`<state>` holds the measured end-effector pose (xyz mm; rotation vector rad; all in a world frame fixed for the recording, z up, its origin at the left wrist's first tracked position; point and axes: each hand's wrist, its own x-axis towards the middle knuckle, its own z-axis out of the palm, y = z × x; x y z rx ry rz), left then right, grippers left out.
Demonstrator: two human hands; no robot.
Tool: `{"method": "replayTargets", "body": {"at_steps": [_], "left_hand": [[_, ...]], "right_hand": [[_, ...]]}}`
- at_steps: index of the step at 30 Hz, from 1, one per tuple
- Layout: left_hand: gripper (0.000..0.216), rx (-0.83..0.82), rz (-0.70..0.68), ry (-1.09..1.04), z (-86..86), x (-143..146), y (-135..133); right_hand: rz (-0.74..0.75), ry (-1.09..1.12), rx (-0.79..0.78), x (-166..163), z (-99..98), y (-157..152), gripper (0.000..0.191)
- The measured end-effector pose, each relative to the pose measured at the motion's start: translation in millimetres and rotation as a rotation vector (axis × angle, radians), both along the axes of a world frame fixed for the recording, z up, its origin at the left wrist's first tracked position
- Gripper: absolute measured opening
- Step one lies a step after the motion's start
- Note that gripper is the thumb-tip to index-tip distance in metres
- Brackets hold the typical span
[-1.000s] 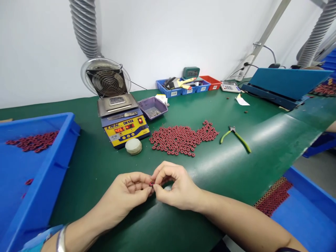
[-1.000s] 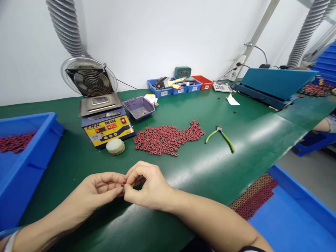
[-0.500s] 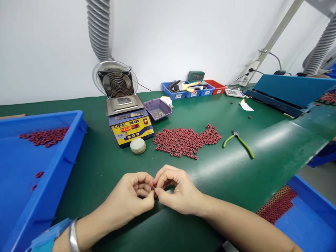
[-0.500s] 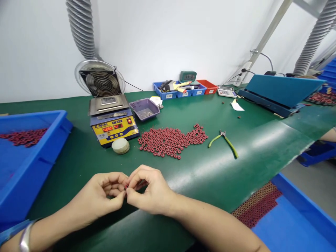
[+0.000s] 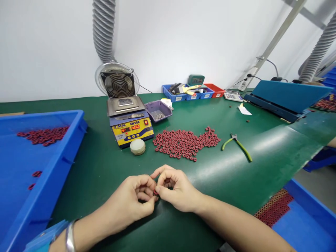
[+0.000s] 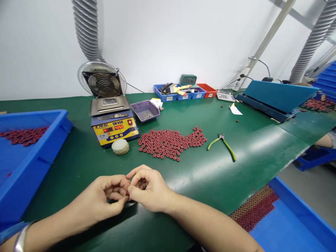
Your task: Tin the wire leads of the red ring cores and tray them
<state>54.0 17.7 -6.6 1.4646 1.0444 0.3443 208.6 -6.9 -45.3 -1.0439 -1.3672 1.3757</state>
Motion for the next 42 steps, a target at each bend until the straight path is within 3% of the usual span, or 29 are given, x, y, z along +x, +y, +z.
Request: {"method": "replayTargets", "body": {"at_steps": [7, 13, 22, 29, 35, 42], "left_hand": [[0.011, -0.049, 0.009, -0.004, -5.8, -3.7, 0.5], [0.013, -0.098, 0.03, 0.017, -4.8, -3.9, 1.4], [0.013, -0.117, 0.007, -0.018, -10.4, -6.2, 4.5], [0.014, -0.137, 0.041, 0.026, -8.4, -6.1, 4.7], [0.016, -0.129, 0.066, 0.022, -10.2, -7.3, 6.1], [0.017, -0.103, 0.085, 0.008, -8.7, -8.3, 7.3]], "right_hand": [[-0.042, 0.175, -0.079, 4.5, 0.6, 7.3, 0.019], [-0.068, 0.186, -0.104, 11.8, 3.4, 11.3, 0.027], [-0.012, -0.032, 0.078, 1.4, 2.1, 3.2, 0.016], [-0.189, 0.155, 0.051, 7.9, -1.8, 12.0, 0.018], [-0.076, -0.018, 0.055, 8.3, -1.1, 7.5, 0.014], [-0.21, 0.036, 0.138, 13.3, -2.8, 12.5, 0.018]]}}
